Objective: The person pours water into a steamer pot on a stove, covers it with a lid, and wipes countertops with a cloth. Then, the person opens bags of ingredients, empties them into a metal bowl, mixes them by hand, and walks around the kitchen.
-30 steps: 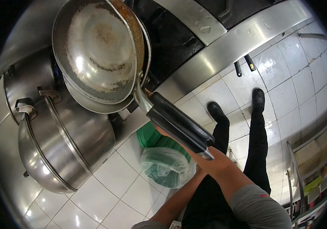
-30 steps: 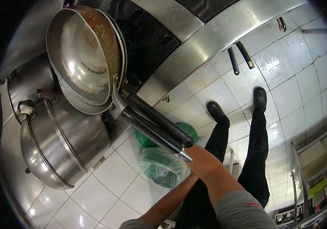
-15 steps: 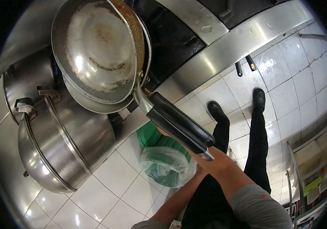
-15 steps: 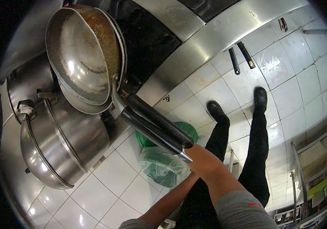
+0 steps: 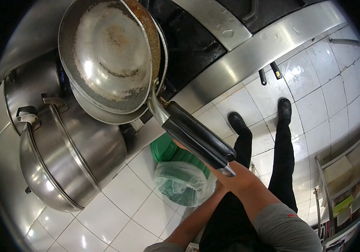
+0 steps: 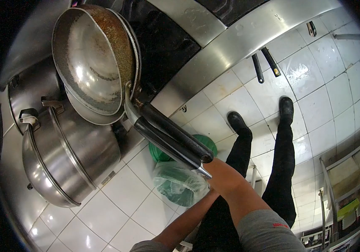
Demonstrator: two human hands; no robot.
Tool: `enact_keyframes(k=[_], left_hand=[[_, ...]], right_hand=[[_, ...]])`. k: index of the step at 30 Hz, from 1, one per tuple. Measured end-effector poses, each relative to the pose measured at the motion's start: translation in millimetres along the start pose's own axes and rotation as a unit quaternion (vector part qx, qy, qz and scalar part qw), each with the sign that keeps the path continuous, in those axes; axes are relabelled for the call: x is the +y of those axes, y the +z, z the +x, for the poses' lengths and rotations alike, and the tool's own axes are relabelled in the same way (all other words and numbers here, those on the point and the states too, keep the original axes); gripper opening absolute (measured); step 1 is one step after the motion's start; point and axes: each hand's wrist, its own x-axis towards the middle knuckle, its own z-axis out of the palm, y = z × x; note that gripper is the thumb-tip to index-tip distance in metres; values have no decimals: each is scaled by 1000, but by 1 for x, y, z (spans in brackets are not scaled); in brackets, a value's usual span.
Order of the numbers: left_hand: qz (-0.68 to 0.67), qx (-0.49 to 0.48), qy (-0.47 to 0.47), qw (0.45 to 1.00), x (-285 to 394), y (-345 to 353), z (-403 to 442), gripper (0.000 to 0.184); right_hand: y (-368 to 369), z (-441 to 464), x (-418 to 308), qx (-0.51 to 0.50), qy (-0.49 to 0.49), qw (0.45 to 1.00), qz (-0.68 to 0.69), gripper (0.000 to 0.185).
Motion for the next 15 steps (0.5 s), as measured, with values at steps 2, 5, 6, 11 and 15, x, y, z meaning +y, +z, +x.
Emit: enact_keyframes(k=[2, 5, 6, 11, 15], left_hand=[[7, -18, -18, 1000, -2, 2, 1, 56], [-96, 30, 99, 990, -38, 25, 9, 54], [-103, 31, 123, 987, -48, 33, 11, 54], [-58, 22, 76, 995, -46, 31, 8, 53], [-47, 16, 56, 997, -44, 28, 6, 53]], right_hand=[[1, 1, -1, 0, -4, 1000, 0, 18], [0, 2, -2, 0, -6, 1000, -1, 18], [1, 3, -2, 0, -7, 1000, 0, 18], [0, 5, -5, -2, -13, 1000, -2, 18], [3, 7, -4, -2, -17, 1000, -3, 18]])
